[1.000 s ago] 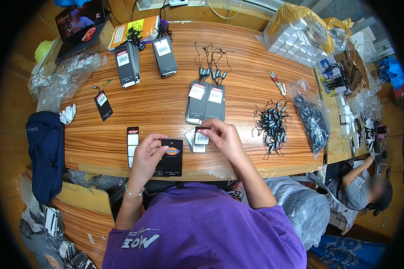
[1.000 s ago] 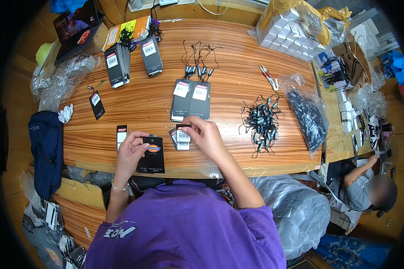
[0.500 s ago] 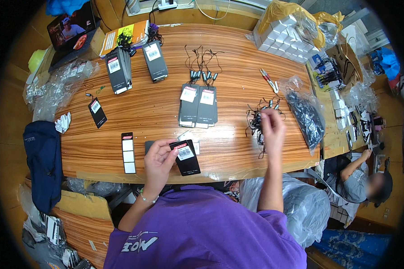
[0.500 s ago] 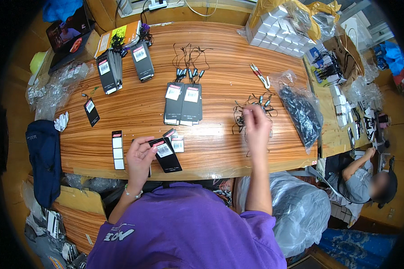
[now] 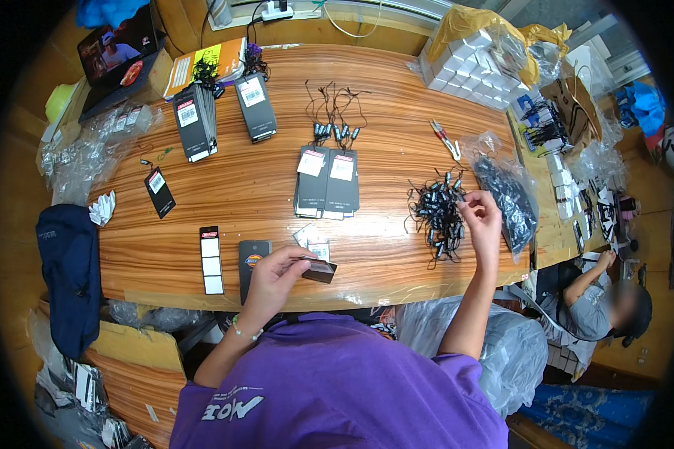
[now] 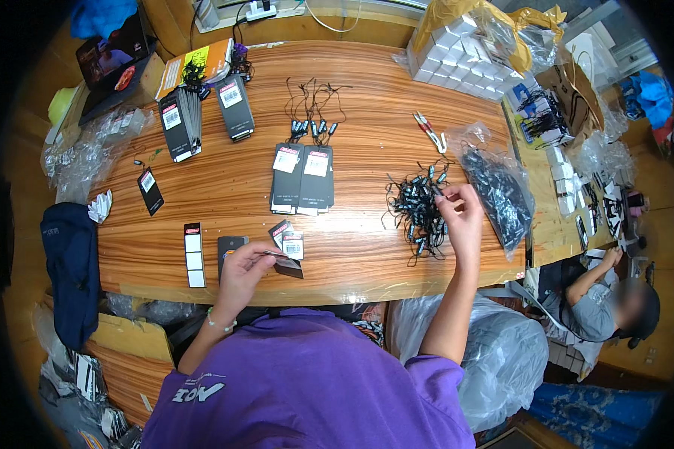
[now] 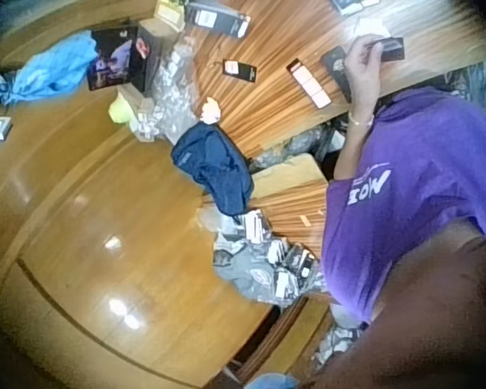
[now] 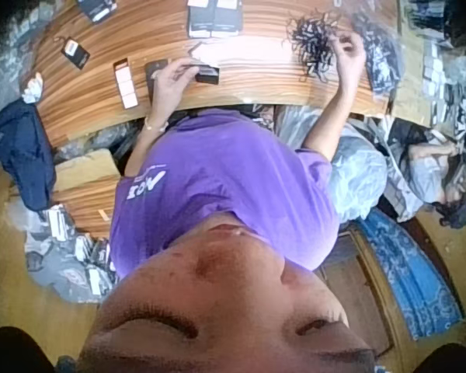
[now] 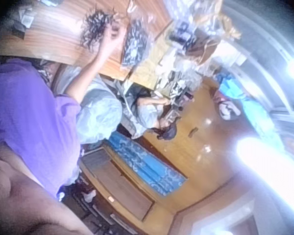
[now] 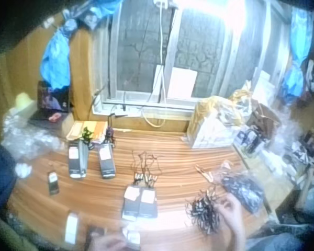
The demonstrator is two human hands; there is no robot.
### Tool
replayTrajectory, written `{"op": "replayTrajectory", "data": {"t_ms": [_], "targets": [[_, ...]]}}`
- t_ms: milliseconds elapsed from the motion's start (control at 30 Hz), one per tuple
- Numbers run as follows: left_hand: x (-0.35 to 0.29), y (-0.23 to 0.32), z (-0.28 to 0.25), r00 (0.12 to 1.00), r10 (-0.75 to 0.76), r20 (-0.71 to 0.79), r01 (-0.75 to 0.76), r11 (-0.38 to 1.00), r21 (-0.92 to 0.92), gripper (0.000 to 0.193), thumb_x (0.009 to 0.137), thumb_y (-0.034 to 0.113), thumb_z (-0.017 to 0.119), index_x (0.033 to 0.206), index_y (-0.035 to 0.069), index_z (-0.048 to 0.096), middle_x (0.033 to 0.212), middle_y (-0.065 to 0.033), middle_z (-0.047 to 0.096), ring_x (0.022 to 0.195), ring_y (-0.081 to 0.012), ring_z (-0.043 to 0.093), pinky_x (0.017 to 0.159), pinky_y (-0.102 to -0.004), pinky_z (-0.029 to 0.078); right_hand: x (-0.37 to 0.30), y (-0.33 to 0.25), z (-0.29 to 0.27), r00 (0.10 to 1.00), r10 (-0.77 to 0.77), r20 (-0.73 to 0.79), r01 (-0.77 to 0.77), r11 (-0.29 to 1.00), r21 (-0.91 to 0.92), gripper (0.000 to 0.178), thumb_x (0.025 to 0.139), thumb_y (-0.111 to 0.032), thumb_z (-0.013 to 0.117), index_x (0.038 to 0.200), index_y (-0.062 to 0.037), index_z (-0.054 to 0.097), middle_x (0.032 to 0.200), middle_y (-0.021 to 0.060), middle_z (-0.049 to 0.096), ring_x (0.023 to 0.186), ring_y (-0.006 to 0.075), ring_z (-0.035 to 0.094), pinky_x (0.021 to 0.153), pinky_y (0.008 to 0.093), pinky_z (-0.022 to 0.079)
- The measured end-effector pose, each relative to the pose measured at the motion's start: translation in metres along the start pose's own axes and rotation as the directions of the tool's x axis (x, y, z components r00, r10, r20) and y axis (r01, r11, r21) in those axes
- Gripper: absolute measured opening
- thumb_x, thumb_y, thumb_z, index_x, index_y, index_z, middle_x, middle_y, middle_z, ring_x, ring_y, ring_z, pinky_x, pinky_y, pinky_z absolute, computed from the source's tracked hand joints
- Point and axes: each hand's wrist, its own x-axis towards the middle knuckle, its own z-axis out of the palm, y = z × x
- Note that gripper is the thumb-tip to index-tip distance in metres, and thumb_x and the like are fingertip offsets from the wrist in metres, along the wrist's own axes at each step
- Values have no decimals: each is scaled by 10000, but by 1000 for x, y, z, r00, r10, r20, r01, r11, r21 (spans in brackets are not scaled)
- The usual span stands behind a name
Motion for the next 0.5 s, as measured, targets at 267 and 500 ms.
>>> {"op": "replayTrajectory", "data": {"t_ms": [267,500], "targets": [[2,33,10,942,226,248,-291,918,270,119,810,-9,573,919,17,612,1080,-116,584,1001,-219,567,865,-300,448,-43,-73,19,917,-205,341,113,956,272,115,714,34,579,820,-8,565,737,72,603,692,131,603,650,263,466],[7,49,20,879,167,446,-415,728,546,113,789,75,610,893,33,623,982,-111,596,870,-251,594,763,-336,465,-75,-121,62,685,-301,664,268,951,154,114,743,-5,614,853,-20,592,682,95,598,617,191,596,570,285,464]]}}
